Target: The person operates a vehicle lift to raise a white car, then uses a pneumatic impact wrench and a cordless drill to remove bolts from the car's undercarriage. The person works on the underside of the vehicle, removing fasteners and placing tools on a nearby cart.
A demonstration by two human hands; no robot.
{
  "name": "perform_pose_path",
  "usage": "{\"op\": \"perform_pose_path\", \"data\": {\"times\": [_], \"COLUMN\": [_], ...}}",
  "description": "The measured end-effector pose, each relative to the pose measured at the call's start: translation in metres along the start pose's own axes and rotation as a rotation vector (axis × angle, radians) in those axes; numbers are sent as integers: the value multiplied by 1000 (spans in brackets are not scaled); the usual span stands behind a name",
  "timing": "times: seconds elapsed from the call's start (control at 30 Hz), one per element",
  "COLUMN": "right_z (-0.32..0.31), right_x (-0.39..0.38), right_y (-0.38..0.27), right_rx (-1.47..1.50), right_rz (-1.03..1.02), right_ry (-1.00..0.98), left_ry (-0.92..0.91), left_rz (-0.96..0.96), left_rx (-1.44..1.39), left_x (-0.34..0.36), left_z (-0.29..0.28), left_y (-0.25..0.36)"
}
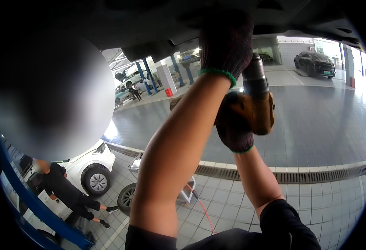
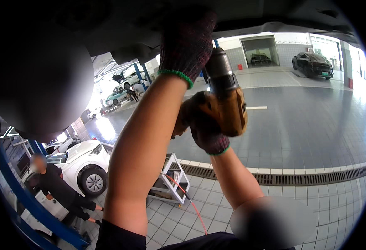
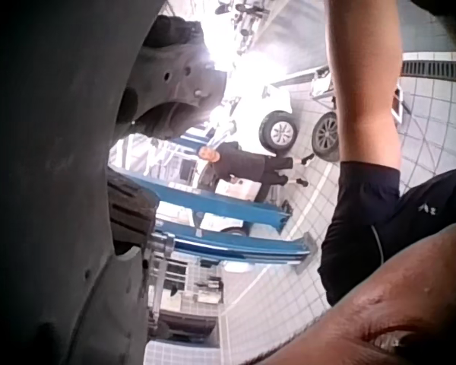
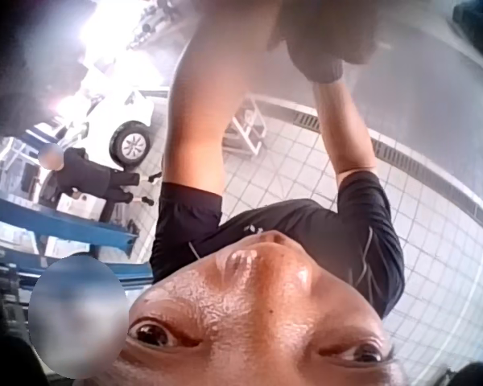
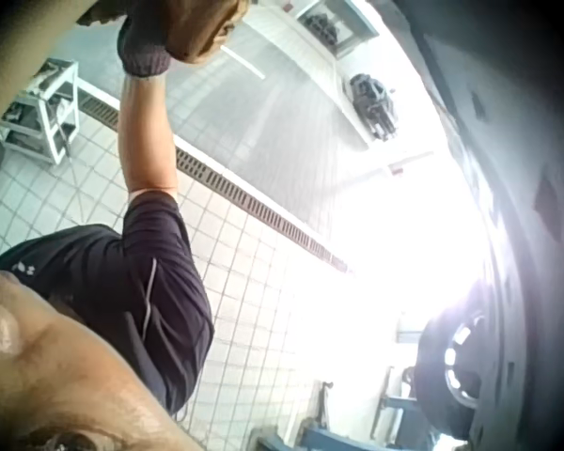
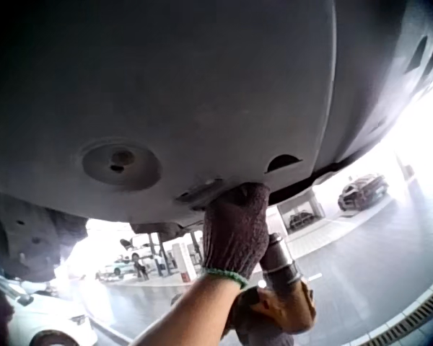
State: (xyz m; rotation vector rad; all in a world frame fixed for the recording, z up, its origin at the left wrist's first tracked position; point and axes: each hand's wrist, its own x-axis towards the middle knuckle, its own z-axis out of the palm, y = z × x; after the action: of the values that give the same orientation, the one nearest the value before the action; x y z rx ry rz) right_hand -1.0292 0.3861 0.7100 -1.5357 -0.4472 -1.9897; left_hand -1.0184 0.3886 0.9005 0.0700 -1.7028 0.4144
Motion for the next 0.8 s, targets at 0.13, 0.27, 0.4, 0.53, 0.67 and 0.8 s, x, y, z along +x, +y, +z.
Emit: {"op": "perform_pose_path", "data": {"times": [0.13, 0.27, 0.4, 0.53, 0.67, 0.8], "right_z": [15, -10, -35, -47, -129, -213], "right_x": [-2, -5, -2, -16, -119, -276], "right_y": [7, -3, -6, 16, -16, -108], "right_rx": [45, 32, 22, 201, 237, -78], "right_rz": [-24, 15, 30, 77, 315, 765], "right_ry": [230, 14, 70, -24, 366, 443], "left_ry": [186, 114, 68, -25, 81, -301], "left_rz": [294, 120, -142, -136, -157, -737], "left_rx": [227, -81, -521, -325, -153, -445], "left_x": [-4, -5, 4, 1, -108, -273], "left_z": [-2, 9, 2, -24, 49, 38], "left_y": [-4, -8, 9, 3, -12, 30]}}
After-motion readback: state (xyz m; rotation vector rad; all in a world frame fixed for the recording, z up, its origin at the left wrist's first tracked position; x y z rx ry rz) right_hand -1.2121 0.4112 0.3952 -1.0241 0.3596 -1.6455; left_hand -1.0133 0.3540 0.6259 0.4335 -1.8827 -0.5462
